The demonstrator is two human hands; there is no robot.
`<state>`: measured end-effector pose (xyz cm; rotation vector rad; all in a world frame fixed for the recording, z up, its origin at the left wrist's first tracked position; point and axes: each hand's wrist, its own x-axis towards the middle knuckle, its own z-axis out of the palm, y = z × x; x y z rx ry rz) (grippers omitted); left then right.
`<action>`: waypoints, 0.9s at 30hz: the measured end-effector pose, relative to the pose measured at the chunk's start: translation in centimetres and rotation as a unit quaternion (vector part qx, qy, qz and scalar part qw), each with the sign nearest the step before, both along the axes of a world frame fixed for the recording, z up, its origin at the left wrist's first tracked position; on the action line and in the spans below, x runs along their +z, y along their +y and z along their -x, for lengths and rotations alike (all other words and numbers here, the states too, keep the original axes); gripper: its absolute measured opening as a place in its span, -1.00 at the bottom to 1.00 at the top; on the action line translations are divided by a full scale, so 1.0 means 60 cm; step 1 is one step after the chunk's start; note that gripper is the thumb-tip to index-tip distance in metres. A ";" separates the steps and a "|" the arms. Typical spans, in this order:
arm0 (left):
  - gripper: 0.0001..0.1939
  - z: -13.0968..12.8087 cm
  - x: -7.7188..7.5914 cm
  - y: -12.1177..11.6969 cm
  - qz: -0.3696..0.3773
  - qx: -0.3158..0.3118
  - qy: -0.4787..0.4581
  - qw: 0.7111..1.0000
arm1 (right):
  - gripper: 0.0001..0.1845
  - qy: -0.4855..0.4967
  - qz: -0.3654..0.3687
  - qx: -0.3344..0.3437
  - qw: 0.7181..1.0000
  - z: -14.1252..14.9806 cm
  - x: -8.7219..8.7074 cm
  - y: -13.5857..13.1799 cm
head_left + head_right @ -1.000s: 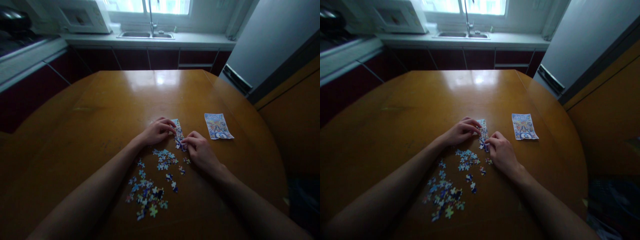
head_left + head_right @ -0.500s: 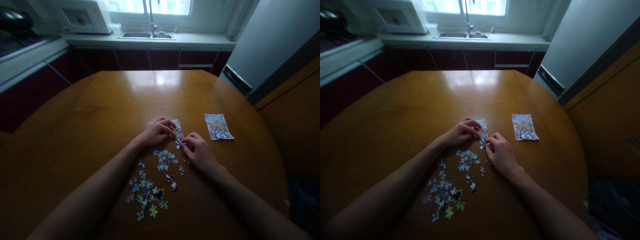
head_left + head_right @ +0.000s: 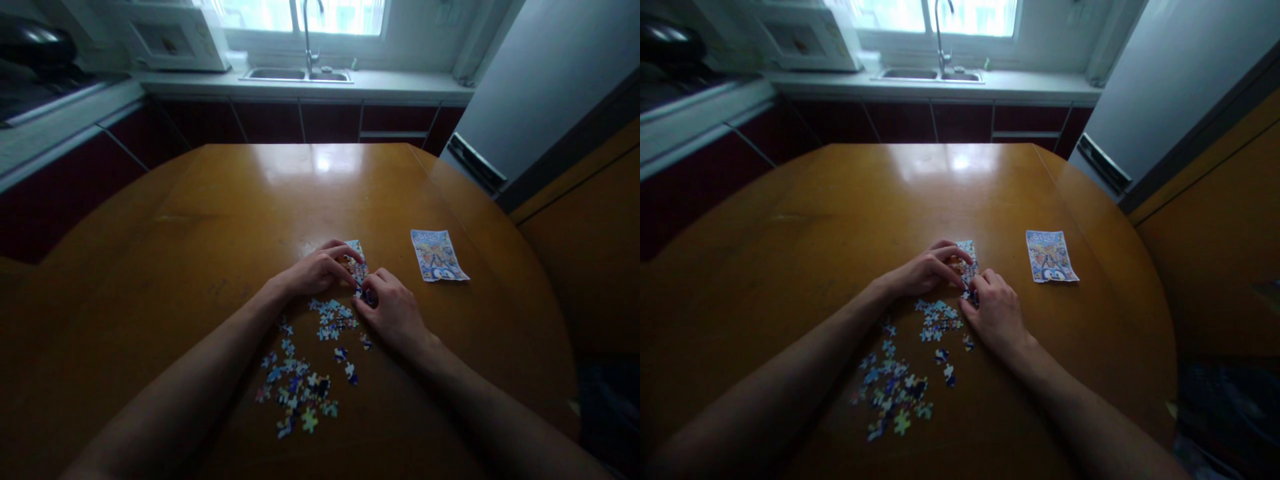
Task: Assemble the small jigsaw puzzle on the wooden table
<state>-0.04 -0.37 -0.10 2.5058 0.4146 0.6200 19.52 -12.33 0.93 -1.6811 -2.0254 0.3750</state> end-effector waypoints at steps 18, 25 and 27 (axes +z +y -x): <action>-0.59 -0.014 0.001 -0.012 0.031 -0.004 0.007 0.999 | -0.88 -0.015 0.024 -0.002 1.000 -0.004 0.000 -0.001; -0.57 -0.014 -0.002 -0.010 0.036 0.000 0.015 0.999 | -0.89 -0.013 0.020 -0.002 1.000 -0.003 0.001 0.001; -0.57 -0.014 -0.003 -0.010 0.034 0.001 0.011 0.999 | -0.88 -0.016 0.015 -0.004 1.000 -0.003 0.002 0.000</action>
